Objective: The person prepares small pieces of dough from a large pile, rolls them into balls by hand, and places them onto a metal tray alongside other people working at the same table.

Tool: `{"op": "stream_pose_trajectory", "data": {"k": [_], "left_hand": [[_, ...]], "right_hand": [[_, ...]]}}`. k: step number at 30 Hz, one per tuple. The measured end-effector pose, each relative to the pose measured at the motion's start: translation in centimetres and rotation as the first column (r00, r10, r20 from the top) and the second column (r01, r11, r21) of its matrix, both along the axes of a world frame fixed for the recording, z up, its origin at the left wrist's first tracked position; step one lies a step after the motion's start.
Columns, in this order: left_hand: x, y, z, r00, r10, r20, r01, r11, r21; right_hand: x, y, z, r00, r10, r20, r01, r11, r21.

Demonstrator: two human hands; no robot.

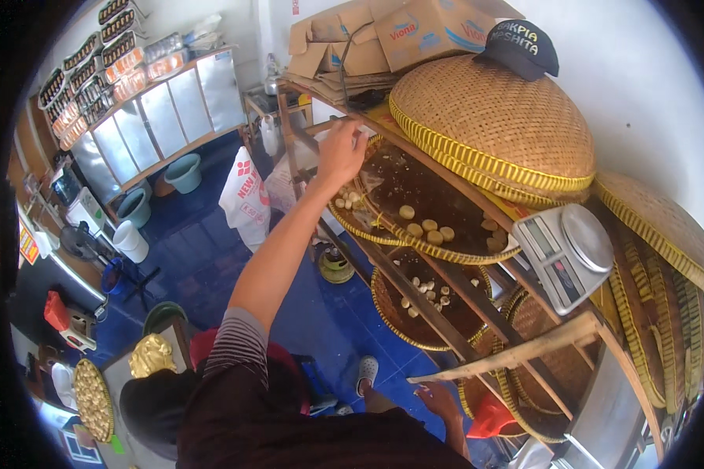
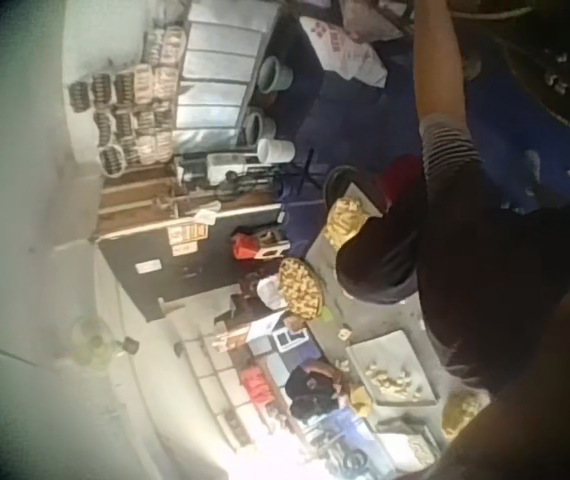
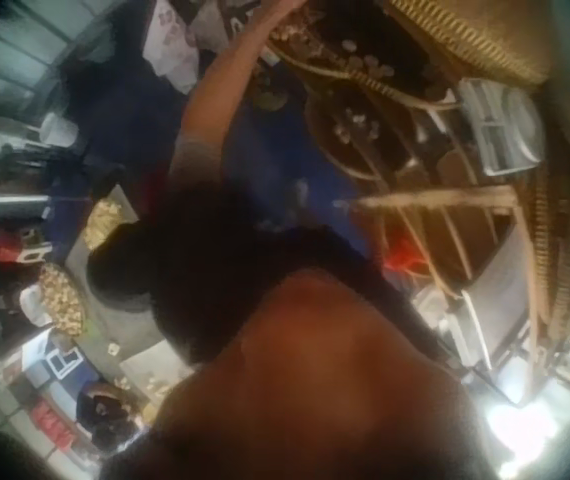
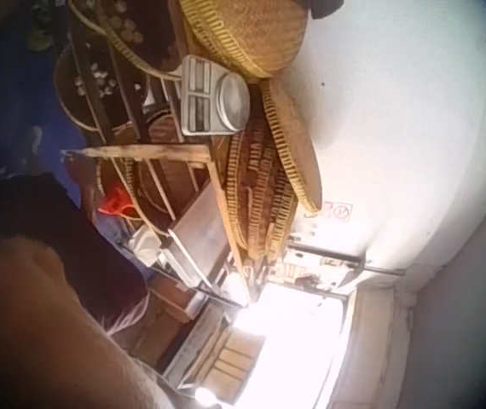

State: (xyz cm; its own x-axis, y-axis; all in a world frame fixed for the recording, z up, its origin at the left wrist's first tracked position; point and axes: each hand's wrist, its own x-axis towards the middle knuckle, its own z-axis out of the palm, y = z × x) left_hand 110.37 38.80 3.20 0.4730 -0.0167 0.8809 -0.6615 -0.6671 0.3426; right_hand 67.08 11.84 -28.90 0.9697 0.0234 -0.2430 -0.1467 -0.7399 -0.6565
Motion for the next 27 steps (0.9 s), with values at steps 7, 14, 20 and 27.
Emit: {"op": "stream_pose_trajectory", "data": {"k": [7, 14, 20, 27], "left_hand": [[9.3, -0.9, 5.1, 0.937, 0.109, -0.330, -0.060, 0.986, 0.155], [13.6, 0.6, 3.3, 0.963, 0.118, -0.242, -0.074, 0.980, 0.186], [11.5, 4.8, 3.1, 0.890, -0.405, -0.208, 0.324, 0.884, -0.337], [5.8, 14.6, -0.1, 0.730, -0.682, -0.050, 0.465, 0.548, -0.695]], "right_hand": [[14.0, 4.1, 5.7, 0.987, 0.142, 0.073, -0.149, 0.985, 0.089], [23.2, 5.6, 10.7, 0.916, 0.372, 0.151, -0.394, 0.905, 0.162], [29.2, 8.0, 15.2, 0.866, 0.492, 0.087, -0.494, 0.817, 0.297], [36.7, 14.7, 21.4, 0.888, 0.446, 0.115, -0.420, 0.681, 0.600]]}}
